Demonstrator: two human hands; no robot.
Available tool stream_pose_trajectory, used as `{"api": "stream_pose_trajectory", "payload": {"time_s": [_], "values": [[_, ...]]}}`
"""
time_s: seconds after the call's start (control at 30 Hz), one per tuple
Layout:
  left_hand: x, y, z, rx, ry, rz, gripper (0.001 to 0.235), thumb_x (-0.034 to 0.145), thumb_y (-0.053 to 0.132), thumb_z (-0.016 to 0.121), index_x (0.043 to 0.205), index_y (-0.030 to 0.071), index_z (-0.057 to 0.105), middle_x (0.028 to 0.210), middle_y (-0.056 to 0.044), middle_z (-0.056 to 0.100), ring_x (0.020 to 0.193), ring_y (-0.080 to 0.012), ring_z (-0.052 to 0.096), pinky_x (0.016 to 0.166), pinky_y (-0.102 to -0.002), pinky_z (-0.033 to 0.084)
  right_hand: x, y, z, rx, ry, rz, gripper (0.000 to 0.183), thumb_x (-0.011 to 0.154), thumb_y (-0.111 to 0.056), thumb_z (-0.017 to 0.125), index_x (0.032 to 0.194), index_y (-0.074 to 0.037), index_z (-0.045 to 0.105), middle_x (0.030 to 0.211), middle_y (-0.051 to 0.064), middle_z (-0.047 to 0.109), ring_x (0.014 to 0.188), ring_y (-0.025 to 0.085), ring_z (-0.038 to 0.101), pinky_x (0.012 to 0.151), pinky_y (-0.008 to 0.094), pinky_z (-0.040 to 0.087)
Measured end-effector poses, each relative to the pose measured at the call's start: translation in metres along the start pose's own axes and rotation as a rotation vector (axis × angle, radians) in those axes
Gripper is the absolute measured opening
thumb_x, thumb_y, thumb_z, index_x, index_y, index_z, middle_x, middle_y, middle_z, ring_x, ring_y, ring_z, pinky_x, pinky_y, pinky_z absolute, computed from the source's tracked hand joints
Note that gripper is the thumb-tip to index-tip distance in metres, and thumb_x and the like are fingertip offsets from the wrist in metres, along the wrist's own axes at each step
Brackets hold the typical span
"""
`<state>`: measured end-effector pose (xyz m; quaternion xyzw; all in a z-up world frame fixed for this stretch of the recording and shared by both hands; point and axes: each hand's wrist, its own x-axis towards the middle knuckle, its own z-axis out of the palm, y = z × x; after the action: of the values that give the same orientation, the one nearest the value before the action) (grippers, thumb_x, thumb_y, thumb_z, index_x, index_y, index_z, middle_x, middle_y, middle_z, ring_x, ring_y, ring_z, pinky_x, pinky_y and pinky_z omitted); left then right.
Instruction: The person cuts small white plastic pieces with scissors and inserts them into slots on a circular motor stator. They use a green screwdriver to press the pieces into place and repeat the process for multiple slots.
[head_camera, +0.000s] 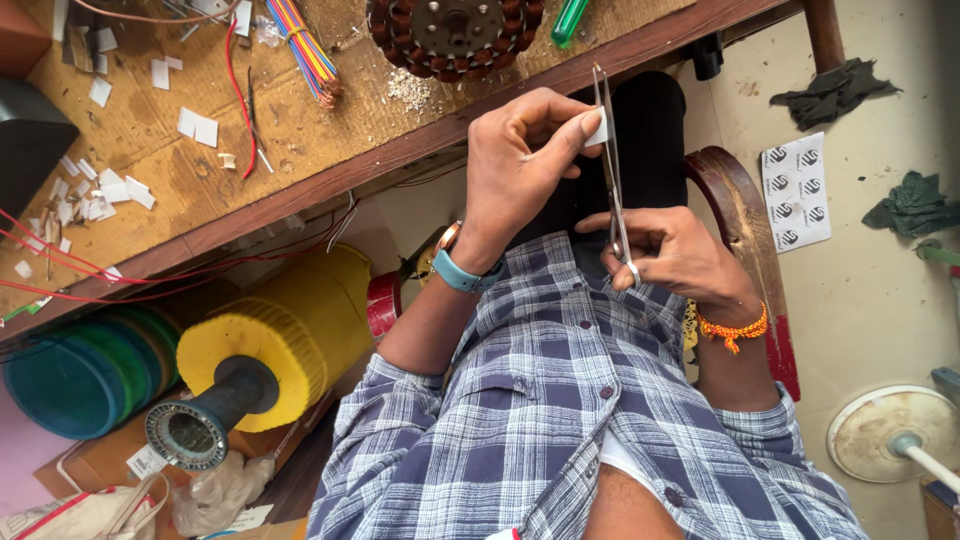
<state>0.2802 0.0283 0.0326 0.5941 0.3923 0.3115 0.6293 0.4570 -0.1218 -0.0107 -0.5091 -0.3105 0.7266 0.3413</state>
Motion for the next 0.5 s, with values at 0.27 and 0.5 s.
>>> {"api": "stream_pose_trajectory", "payload": {"time_s": [0.27,0.5], "values": [[0.008,-0.014,-0.007,-0.030,0.007,-0.062,0.016,0.098,0.018,0.071,0.100,0.002,0.075,0.088,-0.004,0.079,0.082,-0.0098,0.079,0.064,-0.022,0.064,0.002,0.002,0.000,-0.022,0.031,0.009,0.066,0.068,-0.011,0.088,0.130,0.002,0.070,0.079,0.001,0.069,0.072,0.005,0.063,0.065,0.022,0.050],[0.013,-0.037,-0.013,-0.160,-0.021,-0.102,0.019,0.098,0.020,0.072,0.101,0.000,0.074,0.090,-0.006,0.078,0.081,-0.0112,0.077,0.065,-0.023,0.063,0.001,0.025,-0.006,-0.030,0.047,-0.018,0.052,0.076,-0.013,0.084,0.124,0.002,0.073,0.078,0.003,0.071,0.071,0.006,0.064,0.064,0.022,0.050]]}}
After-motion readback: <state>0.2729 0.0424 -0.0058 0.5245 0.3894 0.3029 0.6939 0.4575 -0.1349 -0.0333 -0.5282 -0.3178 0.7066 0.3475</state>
